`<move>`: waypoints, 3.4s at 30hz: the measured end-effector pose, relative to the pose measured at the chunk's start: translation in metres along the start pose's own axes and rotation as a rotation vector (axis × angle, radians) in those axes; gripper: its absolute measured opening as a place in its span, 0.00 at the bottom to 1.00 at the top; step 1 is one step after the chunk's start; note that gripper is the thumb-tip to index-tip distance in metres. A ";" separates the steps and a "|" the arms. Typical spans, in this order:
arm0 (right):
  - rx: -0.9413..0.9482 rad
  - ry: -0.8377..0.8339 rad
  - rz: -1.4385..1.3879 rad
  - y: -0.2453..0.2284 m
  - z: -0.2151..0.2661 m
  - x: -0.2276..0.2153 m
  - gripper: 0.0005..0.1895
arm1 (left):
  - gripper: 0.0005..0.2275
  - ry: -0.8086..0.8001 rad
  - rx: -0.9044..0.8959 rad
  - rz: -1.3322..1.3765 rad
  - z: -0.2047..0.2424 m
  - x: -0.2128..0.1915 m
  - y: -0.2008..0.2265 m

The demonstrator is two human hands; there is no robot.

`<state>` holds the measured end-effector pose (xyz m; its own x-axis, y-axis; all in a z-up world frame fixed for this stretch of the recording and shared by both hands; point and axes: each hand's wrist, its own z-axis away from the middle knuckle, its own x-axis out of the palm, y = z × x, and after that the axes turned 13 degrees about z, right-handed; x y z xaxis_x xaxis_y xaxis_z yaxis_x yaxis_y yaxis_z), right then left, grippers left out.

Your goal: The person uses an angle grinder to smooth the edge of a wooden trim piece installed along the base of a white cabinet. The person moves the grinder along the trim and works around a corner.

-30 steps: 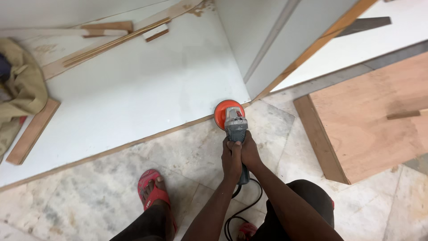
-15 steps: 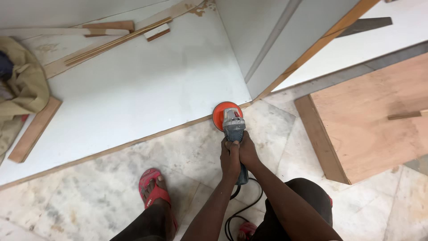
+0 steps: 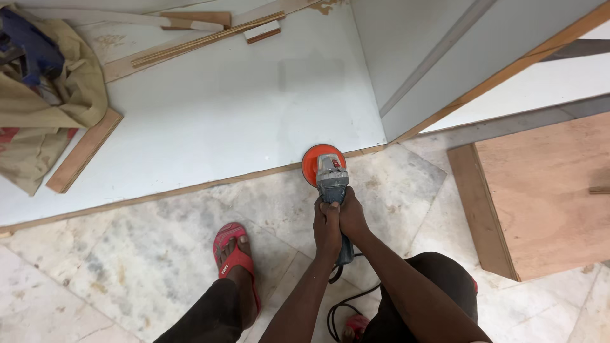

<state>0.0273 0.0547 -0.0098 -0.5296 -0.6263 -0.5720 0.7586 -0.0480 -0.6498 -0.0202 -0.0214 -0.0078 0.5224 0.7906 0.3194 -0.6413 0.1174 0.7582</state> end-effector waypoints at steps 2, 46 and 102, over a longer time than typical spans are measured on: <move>-0.024 -0.006 0.009 -0.002 0.000 0.007 0.33 | 0.27 0.018 -0.014 0.008 -0.002 -0.007 -0.002; -0.224 -0.086 0.207 -0.074 0.047 0.142 0.33 | 0.25 0.105 0.143 0.300 0.010 -0.156 0.020; -0.189 -0.179 0.288 -0.115 0.058 0.220 0.31 | 0.23 0.175 0.104 0.371 0.008 -0.237 0.045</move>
<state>-0.1547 -0.1229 -0.0322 -0.2175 -0.7200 -0.6590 0.7742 0.2839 -0.5658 -0.1683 -0.2078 -0.0451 0.1584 0.8589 0.4871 -0.7030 -0.2483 0.6665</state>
